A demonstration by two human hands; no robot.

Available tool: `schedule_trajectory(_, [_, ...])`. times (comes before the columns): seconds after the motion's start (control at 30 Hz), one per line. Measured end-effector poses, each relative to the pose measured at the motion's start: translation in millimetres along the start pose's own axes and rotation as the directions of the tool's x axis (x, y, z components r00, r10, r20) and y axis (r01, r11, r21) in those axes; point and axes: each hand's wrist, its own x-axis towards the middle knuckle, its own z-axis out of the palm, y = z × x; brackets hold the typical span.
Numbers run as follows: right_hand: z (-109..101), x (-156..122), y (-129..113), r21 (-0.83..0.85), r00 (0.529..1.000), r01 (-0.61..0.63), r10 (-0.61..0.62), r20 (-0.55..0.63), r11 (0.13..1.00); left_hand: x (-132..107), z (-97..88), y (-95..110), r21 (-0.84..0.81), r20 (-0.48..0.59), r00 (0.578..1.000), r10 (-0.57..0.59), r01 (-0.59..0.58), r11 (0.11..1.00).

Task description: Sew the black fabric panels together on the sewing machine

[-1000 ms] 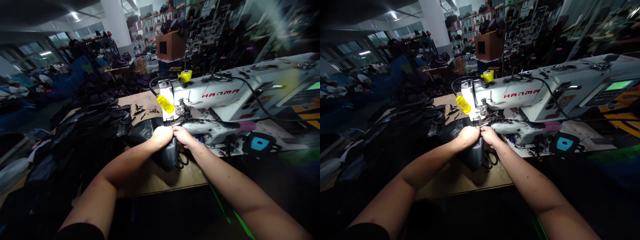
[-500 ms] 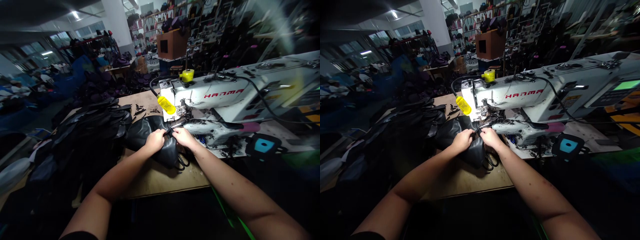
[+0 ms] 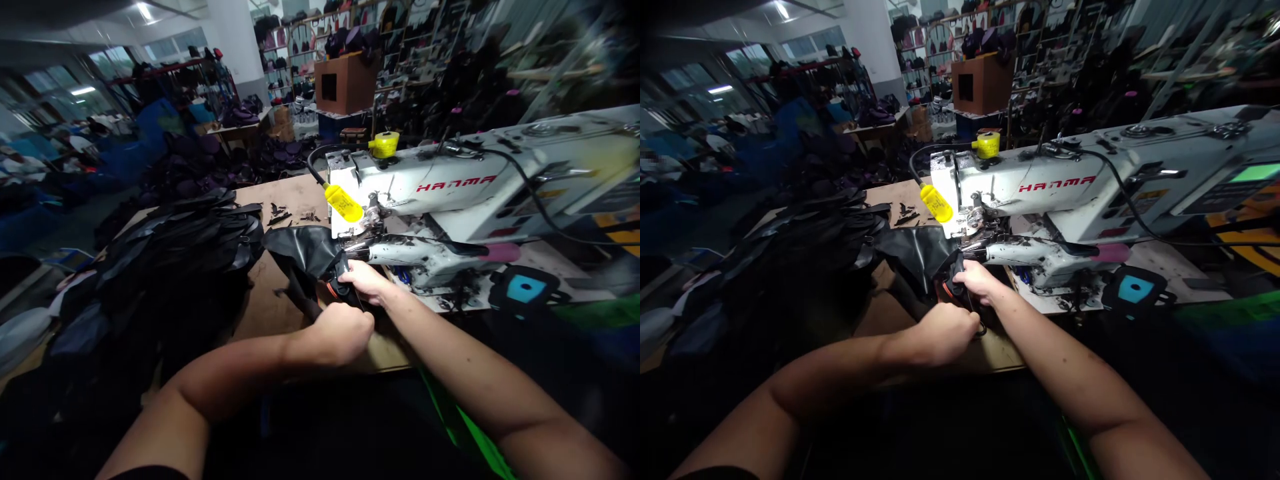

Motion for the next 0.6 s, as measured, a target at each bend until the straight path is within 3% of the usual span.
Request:
schedule_trajectory(0.07, [4.6, -3.3, 9.4, -0.01, 0.999, 0.027, -0.027, -0.046, 1.0, 9.5, 6.4, 11.3, -0.068, 0.031, 0.999, -0.007, 0.009, 0.998])
schedule_trajectory(0.13, [1.6, -6.4, 20.0, -0.217, 0.991, 0.038, -0.065, -0.116, 0.975, 15.5, 4.2, 5.7, -0.146, -0.005, 0.998, -0.058, 0.056, 0.988])
schedule_trajectory(0.17, [-1.8, -8.0, 24.8, -0.318, 0.987, 0.033, -0.08, -0.136, 0.947, 17.4, 1.4, -1.8, -0.166, -0.073, 0.991, -0.112, 0.099, 0.981])
schedule_trajectory(0.2, [-5.7, -9.6, 28.5, -0.404, 0.983, 0.027, -0.097, -0.155, 0.914, 18.9, -1.4, -11.0, -0.164, -0.167, 0.968, -0.186, 0.159, 0.974])
schedule_trajectory(0.27, [-12.0, -13.3, 31.5, -0.51, 0.974, 0.023, -0.134, -0.182, 0.86, 21.4, -3.6, -31.1, -0.116, -0.358, 0.87, -0.339, 0.319, 0.941])
schedule_trajectory(0.33, [-14.3, -17.9, 28.0, -0.543, 0.972, 0.01, -0.136, -0.192, 0.839, 23.2, 0.3, -49.1, -0.057, -0.433, 0.792, -0.432, 0.453, 0.889])
schedule_trajectory(0.4, [-13.1, -23.0, 19.8, -0.476, 0.984, -0.044, -0.044, -0.173, 0.878, 23.9, 7.8, -62.9, -0.005, -0.341, 0.807, -0.482, 0.511, 0.859])
schedule_trajectory(0.5, [-8.8, -29.6, 5.9, -0.163, 0.989, -0.141, 0.132, -0.066, 0.977, 22.7, 14.5, -74.7, 0.038, -0.206, 0.834, -0.511, 0.529, 0.848])
schedule_trajectory(0.6, [-2.5, -29.7, -2.7, 0.09, 0.985, -0.17, 0.167, 0.044, 0.981, 22.7, 8.1, -75.2, 0.098, -0.349, 0.802, -0.484, 0.545, 0.833])
